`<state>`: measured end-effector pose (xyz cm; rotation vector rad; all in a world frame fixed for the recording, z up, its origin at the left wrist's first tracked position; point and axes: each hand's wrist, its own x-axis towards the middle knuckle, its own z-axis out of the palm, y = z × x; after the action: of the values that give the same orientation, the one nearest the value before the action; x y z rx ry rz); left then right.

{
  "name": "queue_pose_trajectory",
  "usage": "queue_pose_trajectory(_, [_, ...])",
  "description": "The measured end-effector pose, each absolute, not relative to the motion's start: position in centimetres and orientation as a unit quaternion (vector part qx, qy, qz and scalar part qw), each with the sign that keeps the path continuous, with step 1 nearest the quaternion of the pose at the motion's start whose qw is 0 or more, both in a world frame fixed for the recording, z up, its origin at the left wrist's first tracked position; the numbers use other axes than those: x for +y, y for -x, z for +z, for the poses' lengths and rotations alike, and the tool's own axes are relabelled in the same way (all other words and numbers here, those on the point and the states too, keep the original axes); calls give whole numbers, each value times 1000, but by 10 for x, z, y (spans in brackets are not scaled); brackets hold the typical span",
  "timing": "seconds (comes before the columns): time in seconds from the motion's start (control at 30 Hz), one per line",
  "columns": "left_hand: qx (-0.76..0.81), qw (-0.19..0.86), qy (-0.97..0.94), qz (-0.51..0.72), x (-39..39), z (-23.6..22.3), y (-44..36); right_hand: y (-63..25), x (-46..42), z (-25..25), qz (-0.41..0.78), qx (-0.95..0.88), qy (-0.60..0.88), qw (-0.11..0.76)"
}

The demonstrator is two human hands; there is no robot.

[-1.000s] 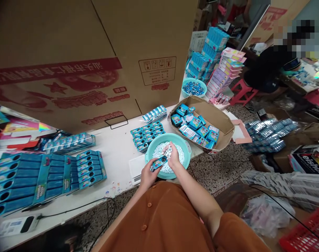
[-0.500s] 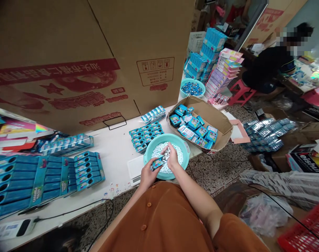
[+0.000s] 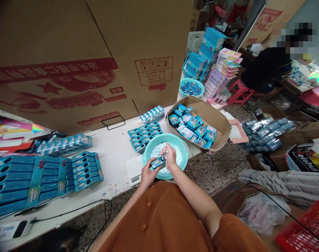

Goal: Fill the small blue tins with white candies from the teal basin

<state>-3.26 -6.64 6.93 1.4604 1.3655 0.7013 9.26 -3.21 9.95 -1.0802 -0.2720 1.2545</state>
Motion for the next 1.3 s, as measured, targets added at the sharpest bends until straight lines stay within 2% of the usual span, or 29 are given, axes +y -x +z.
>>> queue_pose_trajectory(0.5, [551, 511, -584, 306, -65, 56, 30, -99, -32, 96, 556, -87, 474, 677])
queue_pose_trajectory(0.77, [529, 583, -524, 325, -63, 45, 26, -112, -29, 105, 592, -20, 422, 686])
queue_pose_trajectory(0.9, [554, 513, -590, 287, -62, 54, 26, -130, -25, 88, 584, 67, 422, 690])
queue_pose_trajectory(1.0, [554, 449, -648, 267, -58, 55, 28, -145, -28, 68, 544, 106, 476, 683])
queue_pose_trajectory(1.17, [581, 406, -671, 215, -52, 45, 36, -161, -43, 41, 514, 103, 582, 622])
queue_pose_trajectory(1.3, [578, 409, -668, 229, -52, 48, 42, -162, -52, 34, 525, 74, 617, 581])
